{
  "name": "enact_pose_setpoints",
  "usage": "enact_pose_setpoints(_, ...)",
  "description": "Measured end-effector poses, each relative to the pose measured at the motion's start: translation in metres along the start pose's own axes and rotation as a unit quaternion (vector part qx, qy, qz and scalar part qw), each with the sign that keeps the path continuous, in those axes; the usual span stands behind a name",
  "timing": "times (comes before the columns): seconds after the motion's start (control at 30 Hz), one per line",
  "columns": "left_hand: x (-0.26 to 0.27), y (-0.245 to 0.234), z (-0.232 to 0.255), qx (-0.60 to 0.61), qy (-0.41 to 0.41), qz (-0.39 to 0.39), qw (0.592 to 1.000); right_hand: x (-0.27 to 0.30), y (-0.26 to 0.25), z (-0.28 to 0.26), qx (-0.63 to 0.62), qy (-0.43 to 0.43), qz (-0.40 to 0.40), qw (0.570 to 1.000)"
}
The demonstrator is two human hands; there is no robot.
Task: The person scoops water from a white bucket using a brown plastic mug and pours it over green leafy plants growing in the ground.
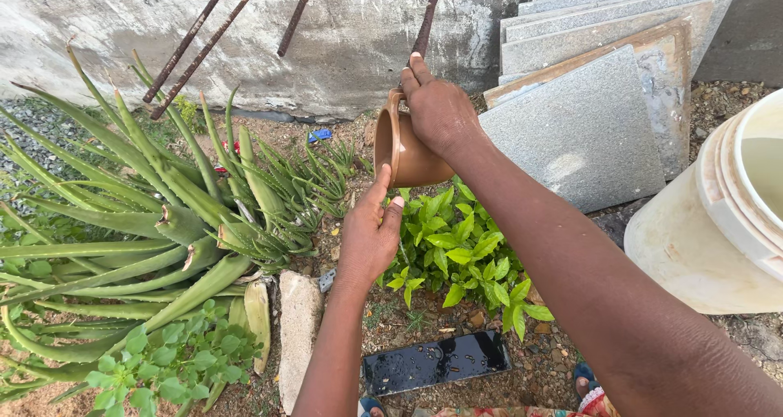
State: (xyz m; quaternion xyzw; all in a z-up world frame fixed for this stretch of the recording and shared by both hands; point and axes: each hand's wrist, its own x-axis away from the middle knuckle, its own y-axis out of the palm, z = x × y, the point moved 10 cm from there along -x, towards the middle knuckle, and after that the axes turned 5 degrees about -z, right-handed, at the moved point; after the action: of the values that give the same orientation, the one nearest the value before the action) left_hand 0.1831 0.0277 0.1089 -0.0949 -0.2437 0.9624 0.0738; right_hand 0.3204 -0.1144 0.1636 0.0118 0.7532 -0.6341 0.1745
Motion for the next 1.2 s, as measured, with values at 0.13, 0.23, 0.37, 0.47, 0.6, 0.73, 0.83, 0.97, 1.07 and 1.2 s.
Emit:
enact_pose_setpoints(0.13, 0.001, 0.0, -0.004, 0.017, -0.019, -0.005, 1.0, 0.0, -0.003, -0.004, 0.01, -0.004, 0.012, 1.0)
enact_pose_setpoints(0.23, 0.001, 0.003, -0.012, 0.038, -0.043, -0.012, 0.998, 0.002, -0.003, -0.003, 0.001, 0.005, 0.002, 1.0)
enact_pose_setpoints(0.37, -0.001, 0.0, -0.008, 0.038, -0.005, -0.003, 0.999, 0.002, -0.003, -0.006, 0.003, 0.003, -0.009, 1.0)
enact_pose_setpoints(0.47, 0.0, 0.002, -0.012, 0.045, -0.041, -0.011, 0.998, 0.0, -0.002, -0.005, 0.009, 0.002, -0.008, 1.0)
enact_pose_setpoints(0.6, 0.007, -0.003, 0.002, 0.045, 0.011, 0.013, 0.999, 0.0, 0.002, -0.001, -0.004, 0.01, -0.018, 1.0)
enact_pose_setpoints(0.73, 0.032, -0.011, -0.005, 0.268, -0.053, 0.043, 0.961, -0.001, 0.0, -0.001, -0.017, 0.02, -0.031, 0.999)
enact_pose_setpoints(0.83, 0.07, -0.025, -0.029, 0.368, -0.138, 0.135, 0.909, -0.001, 0.002, -0.001, -0.013, 0.031, -0.053, 0.998)
enact_pose_setpoints(0.97, 0.104, -0.011, -0.068, 0.422, -0.205, 0.212, 0.857, -0.002, 0.001, -0.001, 0.009, 0.015, -0.041, 0.999)
enact_pose_setpoints(1.07, 0.116, 0.018, -0.099, 0.404, -0.252, 0.202, 0.856, 0.001, 0.0, 0.0, 0.02, 0.001, -0.021, 1.0)
enact_pose_setpoints(1.2, 0.108, 0.044, -0.136, 0.402, -0.301, 0.18, 0.846, -0.004, 0.001, 0.004, 0.043, 0.004, -0.029, 0.999)
